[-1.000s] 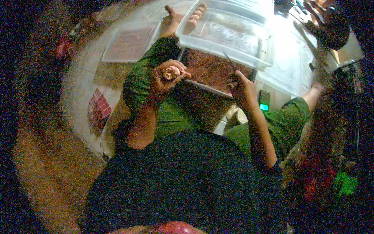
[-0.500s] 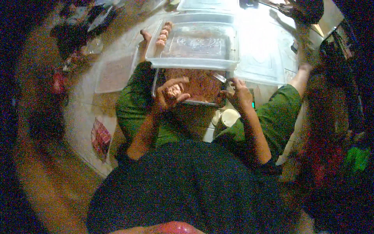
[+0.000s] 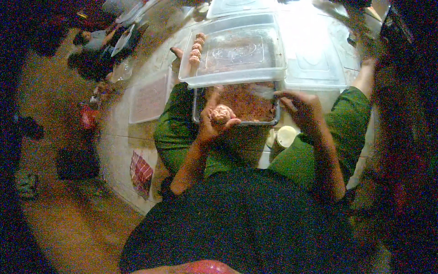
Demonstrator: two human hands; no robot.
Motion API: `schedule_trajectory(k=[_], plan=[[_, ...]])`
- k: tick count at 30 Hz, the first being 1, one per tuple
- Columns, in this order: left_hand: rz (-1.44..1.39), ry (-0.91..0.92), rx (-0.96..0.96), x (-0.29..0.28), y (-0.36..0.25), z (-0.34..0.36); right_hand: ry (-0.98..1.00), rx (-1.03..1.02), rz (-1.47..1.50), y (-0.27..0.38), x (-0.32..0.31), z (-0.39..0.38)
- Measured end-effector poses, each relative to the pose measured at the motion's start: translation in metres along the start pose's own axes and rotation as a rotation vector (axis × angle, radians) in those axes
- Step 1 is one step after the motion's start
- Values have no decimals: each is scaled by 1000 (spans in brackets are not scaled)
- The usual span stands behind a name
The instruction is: The person scoops a meat mixture onto a circular wrapper, pinches the edges together to form a dumpling, and places it into a storage container.
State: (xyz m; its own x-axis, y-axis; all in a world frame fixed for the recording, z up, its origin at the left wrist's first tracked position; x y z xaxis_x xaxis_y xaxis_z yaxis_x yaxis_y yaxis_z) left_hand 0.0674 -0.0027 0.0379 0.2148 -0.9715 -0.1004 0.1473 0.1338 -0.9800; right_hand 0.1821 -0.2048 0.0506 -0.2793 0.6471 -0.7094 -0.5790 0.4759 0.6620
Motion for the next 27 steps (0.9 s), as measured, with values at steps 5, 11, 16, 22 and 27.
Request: schedule_trajectory(k=[5,11,16,22,27], plan=[[-249,-91,87,-18,10,-18,-60,-489,33,93,39,-20],[23,-134,47,-28,-1,-26,20,-309,216,90,43,-14],[-48,-167,37,-32,2,-26,69,-294,194,89,57,-18],[130,-165,158,-31,7,-17,47,-178,212,53,65,-8],[-43,-149,154,-29,19,-18,81,-67,313,44,70,-19]])
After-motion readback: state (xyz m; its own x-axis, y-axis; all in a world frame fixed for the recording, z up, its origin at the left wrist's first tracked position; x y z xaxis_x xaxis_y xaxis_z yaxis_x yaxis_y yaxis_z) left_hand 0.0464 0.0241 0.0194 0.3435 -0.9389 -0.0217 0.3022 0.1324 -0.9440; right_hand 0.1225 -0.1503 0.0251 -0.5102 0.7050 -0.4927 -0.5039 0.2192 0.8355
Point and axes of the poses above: each hand's wrist, its own z-axis towards the middle knuckle, its own x-axis out of the palm, y = z × x, the point moved 7 cm from there along z, towards the middle knuckle, and after that the axes turned 10 degrees about -z, right-handed, at the moved point
